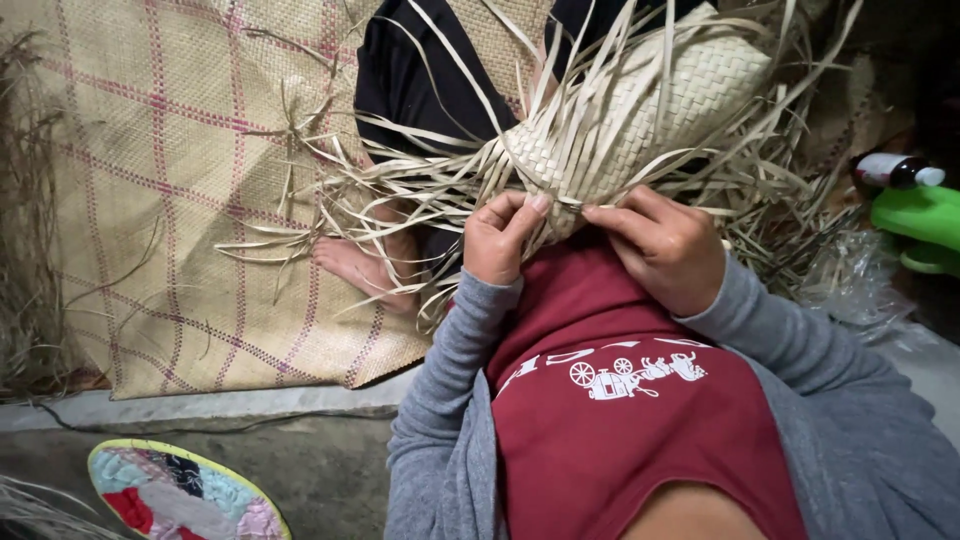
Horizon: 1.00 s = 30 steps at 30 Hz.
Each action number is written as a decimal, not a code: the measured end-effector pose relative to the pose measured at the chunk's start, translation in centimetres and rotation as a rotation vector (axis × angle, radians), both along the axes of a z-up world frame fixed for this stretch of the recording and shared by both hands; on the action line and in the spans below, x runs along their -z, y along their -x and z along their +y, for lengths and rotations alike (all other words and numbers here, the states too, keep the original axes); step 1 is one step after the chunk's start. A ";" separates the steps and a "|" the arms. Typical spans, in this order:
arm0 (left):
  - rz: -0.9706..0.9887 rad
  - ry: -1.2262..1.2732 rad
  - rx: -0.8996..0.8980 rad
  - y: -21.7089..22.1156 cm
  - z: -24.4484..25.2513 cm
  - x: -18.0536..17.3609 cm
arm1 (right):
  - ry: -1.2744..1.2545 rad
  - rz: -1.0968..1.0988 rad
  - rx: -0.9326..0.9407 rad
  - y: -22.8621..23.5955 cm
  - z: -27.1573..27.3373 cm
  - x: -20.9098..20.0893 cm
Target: Finishing the edges of a woven phone case by tucking in fiber strands using a small weaving pick.
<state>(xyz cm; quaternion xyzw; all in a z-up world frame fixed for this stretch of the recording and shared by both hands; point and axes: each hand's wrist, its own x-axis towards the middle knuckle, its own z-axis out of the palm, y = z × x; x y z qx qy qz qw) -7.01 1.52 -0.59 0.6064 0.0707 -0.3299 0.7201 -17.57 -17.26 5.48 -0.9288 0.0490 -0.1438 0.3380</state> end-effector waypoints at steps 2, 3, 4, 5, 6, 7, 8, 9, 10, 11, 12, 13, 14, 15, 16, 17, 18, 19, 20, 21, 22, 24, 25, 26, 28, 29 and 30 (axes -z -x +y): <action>0.018 0.020 -0.014 0.1 0.0 0.1 | -0.074 -0.046 0.019 -0.1 0.4 0.9; 0.015 0.029 -0.012 0.1 -0.1 0.0 | -0.102 -0.087 0.029 -0.2 0.5 1.3; 0.012 0.038 -0.011 0.1 -0.2 0.0 | -0.131 -0.128 0.040 -0.3 0.6 1.7; 0.012 0.038 -0.012 0.0 -0.5 -0.3 | -0.131 -0.128 0.039 -0.5 0.6 1.4; 0.014 0.051 -0.003 0.0 -0.7 -0.6 | -0.136 -0.137 0.029 -0.7 0.5 1.2; 0.018 0.061 0.005 0.0 -0.8 -0.8 | -0.142 -0.143 0.019 -0.7 0.5 0.9; 0.020 0.059 0.004 0.2 -0.6 -0.6 | -0.144 -0.140 0.019 -0.7 0.6 0.9; 0.009 0.072 0.023 0.2 -0.5 -0.3 | -0.138 -0.139 0.010 -0.8 0.5 0.9; -0.001 0.085 0.041 0.3 -0.3 0.0 | -0.132 -0.137 0.001 -0.9 0.4 0.9; -0.002 0.085 0.039 0.2 -0.5 0.0 | -0.132 -0.138 -0.001 -0.8 0.3 1.1; -0.009 0.087 0.047 0.2 -0.6 0.1 | -0.113 -0.136 0.001 -0.7 0.2 1.3; -0.016 0.088 0.052 0.2 -0.6 0.1 | -0.097 -0.135 0.002 -0.7 0.2 1.5; -0.017 0.086 0.048 0.3 -0.4 0.8 | -0.099 -0.135 -0.003 -0.7 0.1 0.4; -0.010 0.124 0.005 0.5 -0.3 1.4 | -0.024 -0.085 -0.018 -0.7 -0.1 -0.7; -0.004 0.162 -0.038 0.6 -0.2 2.1 | 0.050 -0.035 -0.033 -0.7 -0.2 -1.9; -0.004 0.162 -0.041 0.6 -0.1 1.8 | 0.050 -0.034 -0.036 -0.4 -0.2 -1.6; -0.040 0.140 -0.016 0.7 -0.1 1.4 | 0.048 -0.003 -0.028 -0.1 -0.2 -1.4; -0.080 0.120 0.009 0.6 -0.2 1.1 | 0.047 0.026 -0.018 0.1 -0.3 -1.2; -0.081 0.122 0.007 0.5 -0.5 0.5 | 0.049 0.024 -0.020 0.1 -0.4 -1.2; -0.130 0.082 0.013 0.4 -0.6 -0.2 | 0.066 0.044 -0.025 0.2 -0.3 -1.2; -0.178 0.042 0.019 0.4 -0.7 -0.8 | 0.084 0.064 -0.030 0.2 -0.3 -1.2; -0.169 0.049 -0.002 0.5 -0.9 -1.1 | 0.115 0.092 -0.031 0.3 -0.1 -1.3; -0.163 0.061 -0.022 0.6 -1.1 -1.2 | 0.151 0.117 -0.030 0.4 0.0 -1.4; -0.161 0.061 -0.020 0.6 -1.1 -1.7 | 0.150 0.119 -0.029 0.4 0.0 -1.6; -0.223 -0.012 0.035 0.7 -1.2 -2.5 | 0.262 0.162 -0.008 0.5 0.2 -2.1; -0.221 -0.013 0.035 0.8 -1.2 -2.4 | 0.262 0.163 -0.009 0.5 0.2 -1.9; -0.221 -0.009 0.045 0.9 -1.2 -2.3 | 0.326 0.149 0.002 0.6 0.3 -1.7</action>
